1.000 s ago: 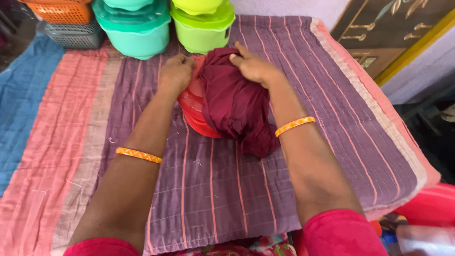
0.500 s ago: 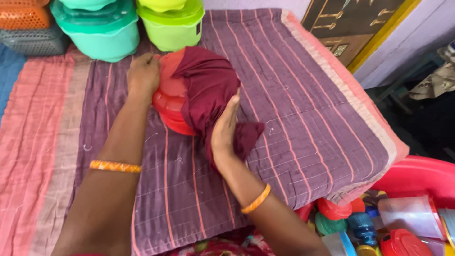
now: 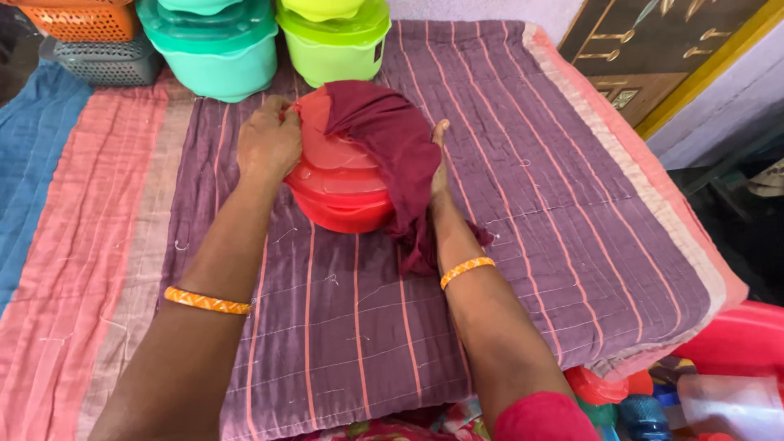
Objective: The person wipes the exterior of stacked red plastic containers with a maroon cloth. They rotate the stack to clean all sides, then place it aside. The person then picks up a smaller red container and wipes it with the same cloth before placing it with the others.
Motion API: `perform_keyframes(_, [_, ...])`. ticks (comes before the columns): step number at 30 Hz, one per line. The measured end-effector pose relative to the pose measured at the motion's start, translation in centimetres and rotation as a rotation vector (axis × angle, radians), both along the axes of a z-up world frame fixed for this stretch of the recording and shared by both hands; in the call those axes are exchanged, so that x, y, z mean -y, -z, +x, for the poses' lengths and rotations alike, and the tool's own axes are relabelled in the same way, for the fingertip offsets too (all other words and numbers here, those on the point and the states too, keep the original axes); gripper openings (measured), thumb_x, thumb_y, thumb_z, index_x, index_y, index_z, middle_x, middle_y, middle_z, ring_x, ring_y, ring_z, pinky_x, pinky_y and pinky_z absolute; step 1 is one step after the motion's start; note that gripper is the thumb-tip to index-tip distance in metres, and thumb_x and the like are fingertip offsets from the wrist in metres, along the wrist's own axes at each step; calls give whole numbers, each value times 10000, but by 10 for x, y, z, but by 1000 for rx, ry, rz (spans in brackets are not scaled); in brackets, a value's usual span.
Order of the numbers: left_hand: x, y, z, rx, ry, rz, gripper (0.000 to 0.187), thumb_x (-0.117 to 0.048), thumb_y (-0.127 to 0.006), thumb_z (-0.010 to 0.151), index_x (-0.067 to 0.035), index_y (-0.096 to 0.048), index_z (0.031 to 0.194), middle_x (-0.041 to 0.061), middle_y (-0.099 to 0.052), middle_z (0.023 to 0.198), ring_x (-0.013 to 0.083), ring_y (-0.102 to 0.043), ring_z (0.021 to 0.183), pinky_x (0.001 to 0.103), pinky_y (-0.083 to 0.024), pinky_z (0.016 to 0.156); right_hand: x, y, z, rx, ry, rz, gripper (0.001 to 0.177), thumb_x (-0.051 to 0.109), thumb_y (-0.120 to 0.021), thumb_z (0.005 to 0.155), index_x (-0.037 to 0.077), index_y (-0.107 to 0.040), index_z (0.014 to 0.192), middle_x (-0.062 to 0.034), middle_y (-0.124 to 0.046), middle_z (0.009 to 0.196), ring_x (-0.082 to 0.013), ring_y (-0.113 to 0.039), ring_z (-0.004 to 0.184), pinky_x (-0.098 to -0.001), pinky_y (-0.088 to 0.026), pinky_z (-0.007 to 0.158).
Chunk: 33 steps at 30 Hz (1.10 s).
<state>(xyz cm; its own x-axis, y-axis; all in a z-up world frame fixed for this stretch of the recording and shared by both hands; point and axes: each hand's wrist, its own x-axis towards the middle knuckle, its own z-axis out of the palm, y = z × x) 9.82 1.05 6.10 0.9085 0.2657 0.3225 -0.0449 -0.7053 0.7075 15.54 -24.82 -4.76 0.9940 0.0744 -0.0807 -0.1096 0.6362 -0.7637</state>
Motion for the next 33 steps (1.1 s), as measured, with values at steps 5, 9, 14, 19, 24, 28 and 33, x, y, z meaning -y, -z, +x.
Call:
perform_keyframes(5, [8, 2, 1, -37, -118, -75, 322, -360, -479, 989, -172, -662, 1176, 159, -688, 1212, 444, -606, 1129, 573, -462, 912, -13, 30, -9, 164, 201, -164, 890, 619, -305, 973, -31, -298, 1581, -176, -378, 1606, -307, -385, 1465, -403, -302, 1213])
perform_keyframes(9, [6, 2, 5, -41, -101, -111, 336, -362, -460, 999, -185, -667, 1197, 169, -685, 1217, 451, -599, 1143, 572, -458, 941, -40, 68, -51, 309, 480, -416, 778, 504, -311, 1030, -30, -266, 1594, -174, -337, 1635, -300, -343, 1501, -391, -265, 1241])
perform_keyframes(14, [-2, 5, -4, 51, -21, -110, 337, -308, -488, 996, -156, -708, 1202, 201, -695, 1191, 443, -630, 1124, 525, -486, 942, -42, 99, -56, 485, 650, -716, 647, 361, -320, 1103, -29, -226, 1611, -173, -285, 1670, -291, -290, 1546, -376, -217, 1276])
perform_keyframes(19, [-40, 11, -22, 132, 108, -155, 326, -254, -557, 1019, -96, -722, 1252, 178, -753, 1110, 315, -719, 1048, 407, -526, 902, -21, 89, -15, 698, 462, -995, 557, 322, -478, 1068, 21, -424, 1533, -156, -521, 1551, -306, -505, 1445, -398, -381, 1217])
perform_keyframes(24, [-54, 1, -10, 11, 485, -394, 325, -201, -563, 1038, -33, -685, 1286, 63, -753, 1134, 131, -674, 987, 272, -533, 868, -5, 43, -4, 363, -125, -199, 538, 340, -469, 1070, 39, -450, 1516, -138, -546, 1508, -288, -535, 1377, -405, -418, 1171])
perform_keyframes(28, [-45, -11, -1, -189, 613, -398, 349, -200, -562, 1018, -64, -668, 1322, 52, -732, 1196, 111, -663, 1005, 254, -537, 884, -4, 14, -20, 144, -231, -57, 539, 371, -492, 1055, 45, -492, 1484, -130, -582, 1463, -280, -570, 1322, -402, -451, 1128])
perform_keyframes(33, [-46, -19, 7, -398, 806, -519, 423, -274, -590, 990, -64, -656, 1352, 52, -714, 1237, 130, -659, 1054, 277, -538, 911, 3, -5, -66, -14, -226, 22, 544, 410, -521, 1035, 52, -544, 1445, -121, -627, 1406, -269, -613, 1253, -398, -491, 1074])
